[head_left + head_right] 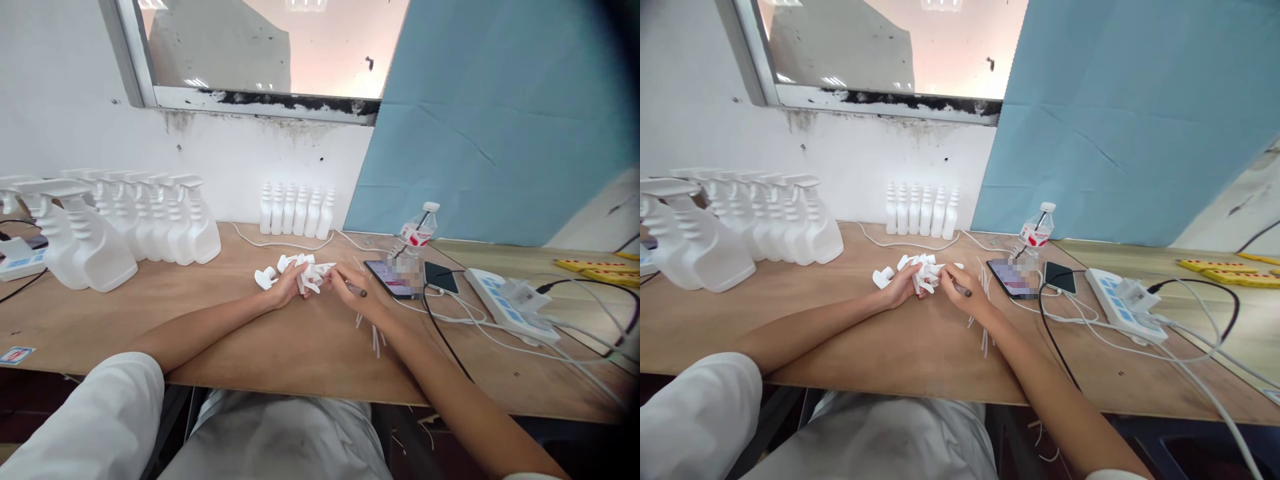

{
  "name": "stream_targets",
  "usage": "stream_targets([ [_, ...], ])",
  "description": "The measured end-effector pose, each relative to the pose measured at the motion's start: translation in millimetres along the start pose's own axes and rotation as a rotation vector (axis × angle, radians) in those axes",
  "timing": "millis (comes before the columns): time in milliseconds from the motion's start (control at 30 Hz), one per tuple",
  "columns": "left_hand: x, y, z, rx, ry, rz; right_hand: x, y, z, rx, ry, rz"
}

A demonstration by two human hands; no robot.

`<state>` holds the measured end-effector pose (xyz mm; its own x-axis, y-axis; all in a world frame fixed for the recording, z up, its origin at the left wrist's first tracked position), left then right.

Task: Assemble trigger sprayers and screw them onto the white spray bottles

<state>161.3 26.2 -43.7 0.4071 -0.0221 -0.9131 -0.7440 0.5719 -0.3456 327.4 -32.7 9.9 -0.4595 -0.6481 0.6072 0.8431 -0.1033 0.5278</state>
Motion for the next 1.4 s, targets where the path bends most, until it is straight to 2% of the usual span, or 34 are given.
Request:
stream_targets([
  [133, 2.7, -0.6, 0.3, 0.006, -0.011, 0.086, -2.2, -8.3, 0.2, -0.079, -0.063, 0.068],
  [300, 6.5, 0.5, 0.2, 0.045, -0.038, 0.221, 1.1, -8.2, 3.8, -0.121, -0.073, 0.083],
  [467, 7.1, 0.7, -0.2, 0.027, -0.026, 0.245, -2.2, -12.7, 4.0, -0.289, -0.347, 0.499],
  [567, 7.7, 0.8, 0.3, 0.003, -0.032, 0.240, -4.0, -19.8, 0.2, -0.344, -0.386, 0.559],
  [700, 6.3, 0.3, -0.8, 0.000, -0.054, 0.213, -4.8, -25.2, -3.0, -0.347, -0.325, 0.507],
  [867, 1.1, -0.6, -5.5, 0.083, 0.067, 0.114, -11.0, -17.0, 3.3, -0.346, -0.512, 0.744],
  [1000, -0.1, 0.9, -5.9, 0.088, 0.177, 0.040, -9.9, -13.8, 6.0, -0.262, -0.581, 0.842],
  [1067, 0.6, 1.8, -4.5, 0.084, 0.209, 0.019, -6.7, -16.1, 5.3, -0.229, -0.580, 0.861],
  [1167, 0.3, 3.1, -2.6, 0.075, 0.228, 0.007, -2.6, -22.3, 4.0, -0.222, -0.497, 0.858],
  [1300, -2.9, 4.9, -1.9, 0.093, 0.272, -0.011, -5.1, -31.3, 2.3, -0.099, -0.425, 0.888],
  [1400, -4.0, 7.2, -0.9, 0.097, 0.284, -0.036, -8.5, -29.3, 1.4, -0.091, -0.276, 0.734],
])
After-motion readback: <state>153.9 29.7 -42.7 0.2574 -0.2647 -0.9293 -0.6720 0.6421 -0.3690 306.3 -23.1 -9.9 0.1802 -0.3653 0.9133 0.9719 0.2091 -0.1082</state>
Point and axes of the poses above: each hand's wrist, its own z-axis towards the middle knuckle, its own y-axis out of the back of the hand, x = y × z, the point moved 1 cm from there along z, towards the middle knuckle, and after that the axes turned 7 degrees about z, right-handed, at the moved point
